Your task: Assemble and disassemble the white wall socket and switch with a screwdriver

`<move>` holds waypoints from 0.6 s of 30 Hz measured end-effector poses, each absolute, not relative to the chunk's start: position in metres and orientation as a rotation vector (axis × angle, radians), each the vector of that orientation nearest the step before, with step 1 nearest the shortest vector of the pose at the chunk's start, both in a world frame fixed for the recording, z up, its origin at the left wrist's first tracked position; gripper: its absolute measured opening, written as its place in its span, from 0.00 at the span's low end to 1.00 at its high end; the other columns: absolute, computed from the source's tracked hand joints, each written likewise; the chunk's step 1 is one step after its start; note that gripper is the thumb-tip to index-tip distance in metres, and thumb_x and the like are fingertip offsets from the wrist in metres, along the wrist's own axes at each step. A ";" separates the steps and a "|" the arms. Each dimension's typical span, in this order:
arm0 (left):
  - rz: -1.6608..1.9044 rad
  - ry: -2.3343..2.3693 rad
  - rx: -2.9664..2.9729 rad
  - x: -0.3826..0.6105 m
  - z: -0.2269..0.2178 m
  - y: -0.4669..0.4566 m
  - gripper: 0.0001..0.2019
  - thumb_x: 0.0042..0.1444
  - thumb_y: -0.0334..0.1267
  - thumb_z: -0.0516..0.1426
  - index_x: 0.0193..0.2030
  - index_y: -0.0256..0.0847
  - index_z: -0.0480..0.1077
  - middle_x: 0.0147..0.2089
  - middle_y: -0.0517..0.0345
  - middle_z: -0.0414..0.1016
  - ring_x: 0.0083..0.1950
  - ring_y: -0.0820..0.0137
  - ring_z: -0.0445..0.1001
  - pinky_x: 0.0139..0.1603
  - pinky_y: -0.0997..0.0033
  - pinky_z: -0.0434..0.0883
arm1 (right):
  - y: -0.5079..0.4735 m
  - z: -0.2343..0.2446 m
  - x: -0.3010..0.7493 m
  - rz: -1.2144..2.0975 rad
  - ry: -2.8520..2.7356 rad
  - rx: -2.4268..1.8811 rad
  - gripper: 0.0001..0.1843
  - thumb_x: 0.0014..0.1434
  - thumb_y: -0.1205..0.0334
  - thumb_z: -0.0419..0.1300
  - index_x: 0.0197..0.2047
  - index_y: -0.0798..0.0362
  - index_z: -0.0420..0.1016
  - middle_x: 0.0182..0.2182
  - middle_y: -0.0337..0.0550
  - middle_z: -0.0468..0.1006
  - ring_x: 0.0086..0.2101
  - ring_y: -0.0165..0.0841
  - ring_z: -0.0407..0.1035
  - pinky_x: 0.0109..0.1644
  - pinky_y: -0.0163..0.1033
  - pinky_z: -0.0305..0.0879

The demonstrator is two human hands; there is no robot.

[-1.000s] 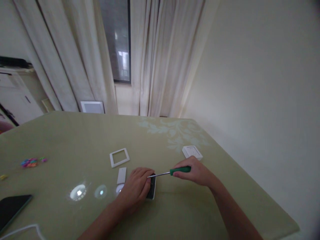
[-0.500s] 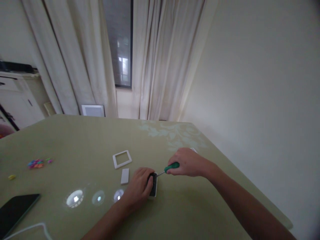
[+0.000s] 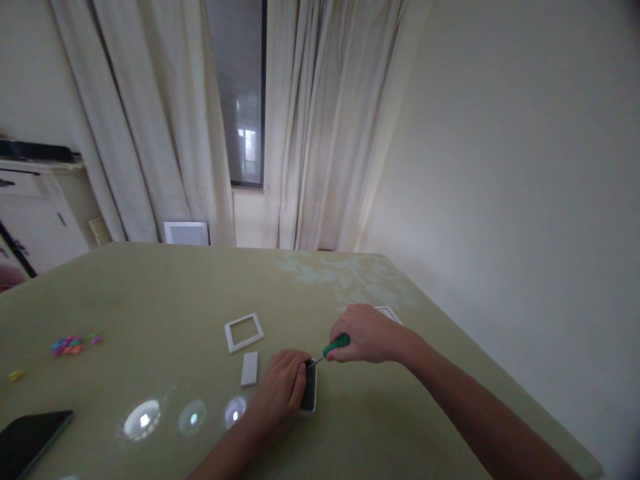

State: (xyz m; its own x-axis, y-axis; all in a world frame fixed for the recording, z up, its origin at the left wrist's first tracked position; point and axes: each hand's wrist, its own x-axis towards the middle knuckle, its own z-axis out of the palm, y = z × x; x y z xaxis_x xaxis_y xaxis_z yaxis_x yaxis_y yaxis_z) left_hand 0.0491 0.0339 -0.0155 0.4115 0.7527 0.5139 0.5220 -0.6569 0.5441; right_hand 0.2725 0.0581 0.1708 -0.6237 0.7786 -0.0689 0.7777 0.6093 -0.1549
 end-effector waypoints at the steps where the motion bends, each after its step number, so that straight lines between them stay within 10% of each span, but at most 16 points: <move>1: 1.103 1.108 2.382 0.049 -0.016 0.035 0.19 0.80 0.40 0.44 0.54 0.43 0.76 0.51 0.48 0.85 0.54 0.56 0.82 0.60 0.51 0.78 | 0.060 0.164 0.278 0.320 -2.772 -1.354 0.13 0.61 0.48 0.73 0.40 0.48 0.92 0.31 0.47 0.89 0.32 0.38 0.78 0.34 0.38 0.54; 18: 1.175 1.195 2.577 0.037 -0.014 0.040 0.13 0.76 0.35 0.50 0.50 0.44 0.76 0.47 0.50 0.83 0.49 0.55 0.80 0.54 0.50 0.79 | 0.031 0.032 0.321 0.865 -1.935 -1.466 0.24 0.59 0.35 0.70 0.42 0.47 0.93 0.39 0.47 0.91 0.42 0.47 0.81 0.49 0.45 0.72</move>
State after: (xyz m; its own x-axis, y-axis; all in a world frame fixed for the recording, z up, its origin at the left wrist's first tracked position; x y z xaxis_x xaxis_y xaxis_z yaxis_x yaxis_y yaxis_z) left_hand 0.0367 0.0405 -0.0141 0.4061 0.6766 0.6142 0.6256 -0.6958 0.3529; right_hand 0.3210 0.0307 0.0323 -0.2477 0.9676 0.0496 0.6085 0.1952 -0.7692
